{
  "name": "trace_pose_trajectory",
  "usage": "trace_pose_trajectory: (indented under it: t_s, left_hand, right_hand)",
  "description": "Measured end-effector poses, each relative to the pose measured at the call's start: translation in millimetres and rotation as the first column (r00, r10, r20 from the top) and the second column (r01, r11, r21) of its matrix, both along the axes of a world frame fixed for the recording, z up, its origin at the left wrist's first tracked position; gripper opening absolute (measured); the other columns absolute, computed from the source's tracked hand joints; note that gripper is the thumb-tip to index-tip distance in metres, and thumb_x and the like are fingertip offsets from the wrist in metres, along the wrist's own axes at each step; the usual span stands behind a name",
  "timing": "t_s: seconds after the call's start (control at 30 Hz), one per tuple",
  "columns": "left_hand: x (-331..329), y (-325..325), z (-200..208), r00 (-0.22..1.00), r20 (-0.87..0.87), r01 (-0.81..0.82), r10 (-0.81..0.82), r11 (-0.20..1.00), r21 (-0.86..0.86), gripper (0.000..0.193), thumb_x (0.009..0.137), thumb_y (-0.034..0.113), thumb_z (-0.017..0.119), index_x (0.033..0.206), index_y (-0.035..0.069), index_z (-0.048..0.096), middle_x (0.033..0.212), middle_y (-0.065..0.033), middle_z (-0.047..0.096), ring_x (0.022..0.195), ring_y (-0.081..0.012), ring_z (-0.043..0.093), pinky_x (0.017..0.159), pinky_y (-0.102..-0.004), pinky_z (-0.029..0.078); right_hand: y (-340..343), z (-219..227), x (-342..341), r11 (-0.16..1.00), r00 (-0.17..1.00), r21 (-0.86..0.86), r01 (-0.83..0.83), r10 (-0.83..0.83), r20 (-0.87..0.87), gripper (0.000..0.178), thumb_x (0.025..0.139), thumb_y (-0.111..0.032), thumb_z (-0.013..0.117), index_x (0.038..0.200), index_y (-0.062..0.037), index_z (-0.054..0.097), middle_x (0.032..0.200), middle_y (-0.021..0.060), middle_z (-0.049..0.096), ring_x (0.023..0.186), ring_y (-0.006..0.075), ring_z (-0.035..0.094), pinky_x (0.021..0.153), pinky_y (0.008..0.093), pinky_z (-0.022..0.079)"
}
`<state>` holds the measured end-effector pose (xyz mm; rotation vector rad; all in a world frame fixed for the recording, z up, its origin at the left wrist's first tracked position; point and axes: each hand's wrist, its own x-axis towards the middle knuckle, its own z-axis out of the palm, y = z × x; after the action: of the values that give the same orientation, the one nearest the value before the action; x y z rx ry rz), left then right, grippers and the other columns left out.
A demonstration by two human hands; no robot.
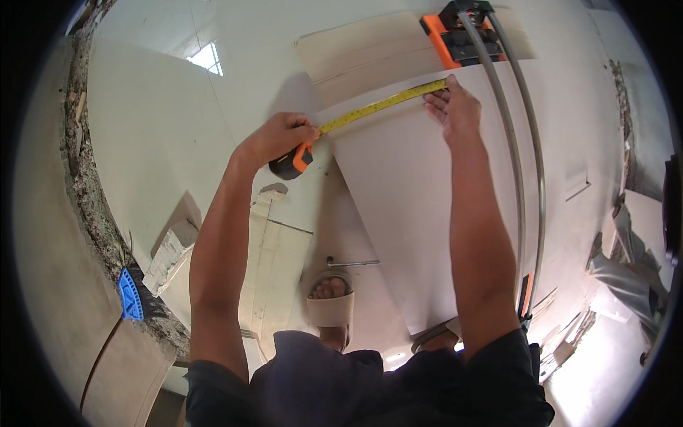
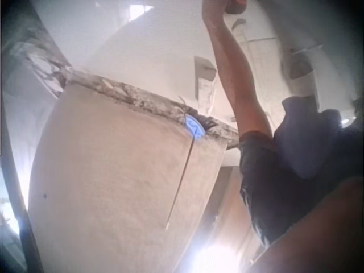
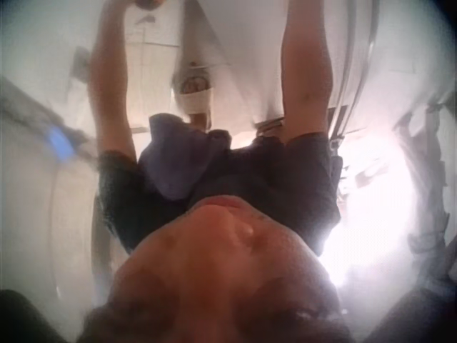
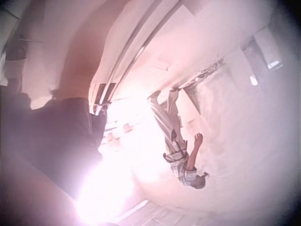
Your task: The person measures and cuts a large ceramic tile using a manual tile cutter, then mixes cement in a bucket and applies it to the floor with a trowel. The person handles the tile, tape measure, tile cutter, bucket, and trowel during the process.
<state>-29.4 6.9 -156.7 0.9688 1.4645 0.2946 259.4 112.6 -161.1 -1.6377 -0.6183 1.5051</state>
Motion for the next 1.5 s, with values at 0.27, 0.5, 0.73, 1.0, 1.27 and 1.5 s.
trace_pose_trajectory:
  t_s: [0.27, 0.5, 0.73, 1.0, 1.27, 1.5]
  left_hand:
    - [3.5, 20.6, -13.1, 0.991, 0.106, -0.064, 0.078, 0.990, -0.123, 0.021, 0.078, 0.028, 0.065, 0.076, 0.007, 0.060, 0.070, -0.0016, 0.058, 0.064, -0.0089, 0.052, 0.061, -0.0240, 0.046]
    - [-12.9, 21.7, -13.6, 0.997, 0.075, 0.026, -0.019, 0.995, -0.093, 0.021, 0.076, 0.026, 0.067, 0.075, 0.007, 0.061, 0.068, -0.0020, 0.059, 0.061, -0.0095, 0.053, 0.060, -0.0242, 0.047]
    - [-13.8, 23.2, -17.8, 0.996, 0.089, 0.029, -0.018, 0.992, -0.120, 0.021, 0.074, 0.026, 0.067, 0.071, 0.006, 0.064, 0.066, -0.0016, 0.058, 0.060, -0.0097, 0.053, 0.060, -0.0242, 0.047]
    - [-9.0, 27.6, -16.1, 0.994, 0.108, 0.026, -0.014, 0.994, -0.105, 0.026, 0.077, 0.029, 0.064, 0.080, 0.004, 0.064, 0.071, -0.0019, 0.058, 0.063, -0.0088, 0.054, 0.060, -0.0240, 0.046]
    - [3.8, 32.2, -10.6, 0.999, 0.048, 0.028, -0.022, 0.992, -0.126, 0.024, 0.080, 0.028, 0.061, 0.080, 0.004, 0.062, 0.069, -0.0011, 0.058, 0.061, -0.0086, 0.052, 0.059, -0.0232, 0.044]
    - [-7.8, 8.6, -7.4, 0.995, 0.099, 0.032, -0.016, 0.986, -0.165, 0.026, 0.078, 0.028, 0.063, 0.081, 0.002, 0.063, 0.071, -0.0027, 0.060, 0.064, -0.0092, 0.055, 0.062, -0.0226, 0.045]
  right_hand:
    - [23.1, -7.4, -8.8, 0.994, 0.986, -0.008, -0.112, 0.112, 0.123, 0.036, 0.095, -0.026, 0.049, 0.106, 0.0079, 0.052, 0.087, 0.0159, 0.064, 0.066, 0.0167, 0.065, 0.056, 0.0276, 0.056]
    - [43.9, -10.7, 9.5, 0.999, 0.938, 0.000, 0.042, -0.039, 0.343, 0.032, 0.095, -0.026, 0.048, 0.102, 0.0046, 0.052, 0.079, 0.0131, 0.061, 0.061, 0.0169, 0.063, 0.050, 0.0252, 0.054]
    - [47.5, -13.8, 18.4, 1.000, 0.940, -0.019, 0.010, -0.003, 0.340, 0.030, 0.095, -0.023, 0.046, 0.100, 0.0061, 0.052, 0.078, 0.0133, 0.062, 0.061, 0.0165, 0.064, 0.049, 0.0245, 0.054]
    - [52.5, -19.4, 23.8, 0.999, 0.935, -0.032, 0.003, 0.008, 0.354, 0.028, 0.093, -0.023, 0.050, 0.095, 0.0054, 0.052, 0.079, 0.0135, 0.062, 0.062, 0.0196, 0.065, 0.051, 0.0269, 0.055]
    - [46.7, -13.2, 22.0, 1.000, 0.956, -0.006, -0.007, 0.009, 0.293, 0.028, 0.093, -0.022, 0.047, 0.095, 0.0049, 0.052, 0.076, 0.0124, 0.062, 0.060, 0.0195, 0.065, 0.049, 0.0272, 0.054]
    - [28.2, -9.7, 7.8, 0.998, 0.955, -0.042, -0.049, 0.059, 0.290, 0.028, 0.094, -0.024, 0.045, 0.096, 0.0034, 0.052, 0.076, 0.0123, 0.062, 0.062, 0.0180, 0.065, 0.048, 0.0278, 0.053]
